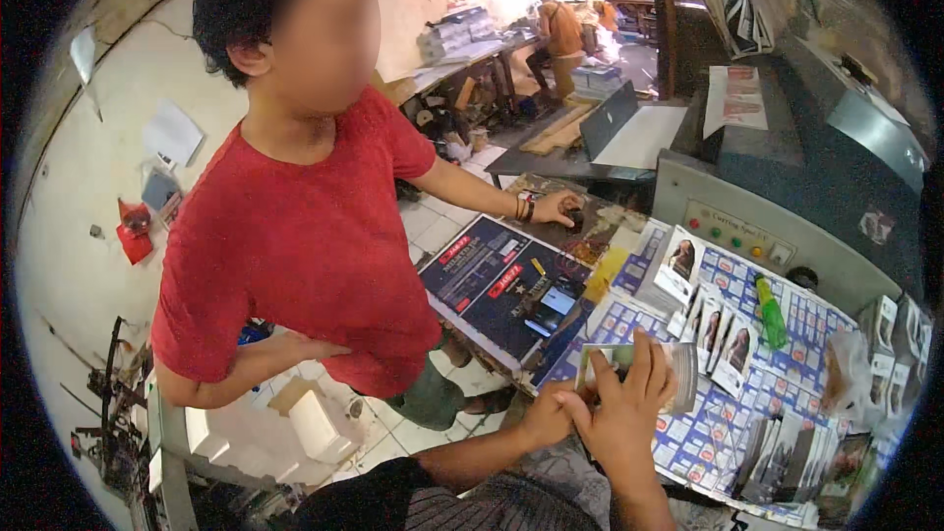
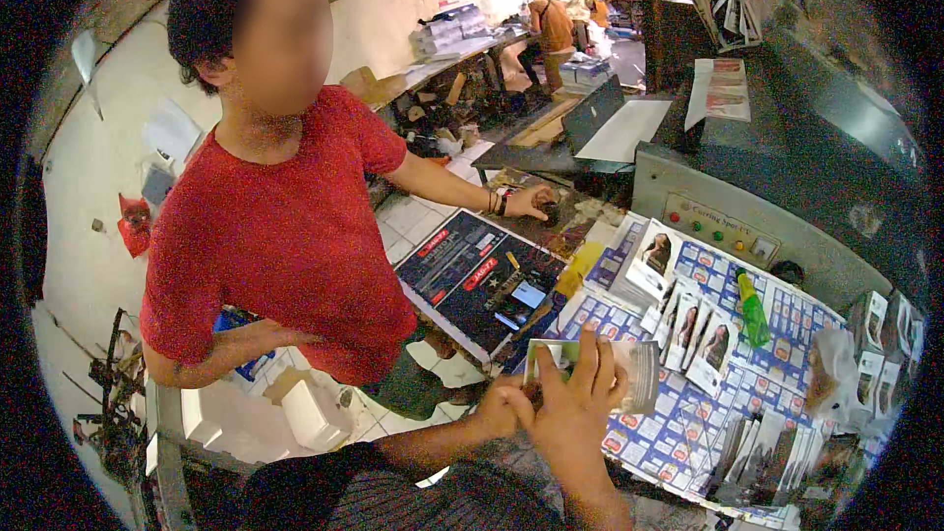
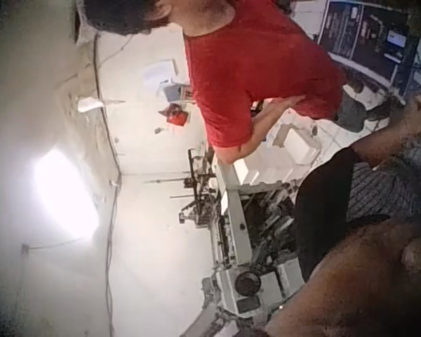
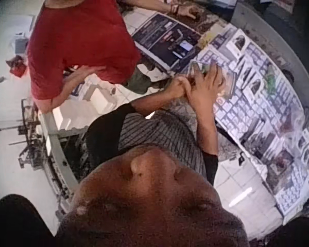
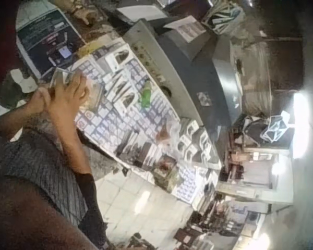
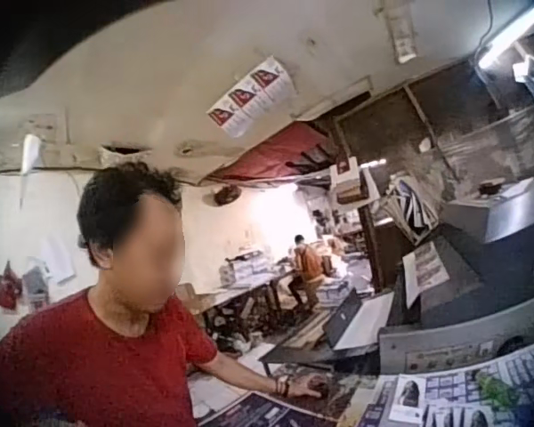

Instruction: The person organizes brochures on a table by flipping through the pages and stacking them into separate piles.

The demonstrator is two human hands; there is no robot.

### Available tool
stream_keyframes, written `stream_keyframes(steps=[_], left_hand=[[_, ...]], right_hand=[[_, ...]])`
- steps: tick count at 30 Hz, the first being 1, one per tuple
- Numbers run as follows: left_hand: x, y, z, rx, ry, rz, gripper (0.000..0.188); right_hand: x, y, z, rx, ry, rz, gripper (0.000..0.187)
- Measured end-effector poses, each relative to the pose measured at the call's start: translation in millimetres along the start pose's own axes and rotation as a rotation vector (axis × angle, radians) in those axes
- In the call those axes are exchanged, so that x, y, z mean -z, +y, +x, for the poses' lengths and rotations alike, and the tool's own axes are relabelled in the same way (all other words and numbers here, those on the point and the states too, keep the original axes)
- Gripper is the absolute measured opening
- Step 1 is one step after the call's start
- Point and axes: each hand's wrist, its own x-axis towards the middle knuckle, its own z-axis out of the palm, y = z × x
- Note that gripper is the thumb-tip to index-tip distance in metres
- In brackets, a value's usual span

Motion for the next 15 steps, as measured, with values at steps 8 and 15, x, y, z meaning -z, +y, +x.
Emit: stream_keyframes(steps=[8, 15], left_hand=[[-2.5, 0.6, 9.6, -0.010, 0.120, -0.093, 0.034], [-3.8, -16.9, 1.0, -0.041, 0.141, -0.007, 0.032]], right_hand=[[-4.0, -1.2, 5.8, 0.003, 0.013, 0.010, 0.062], [7.9, 16.6, -2.1, -0.006, 0.006, 0.021, 0.069]])
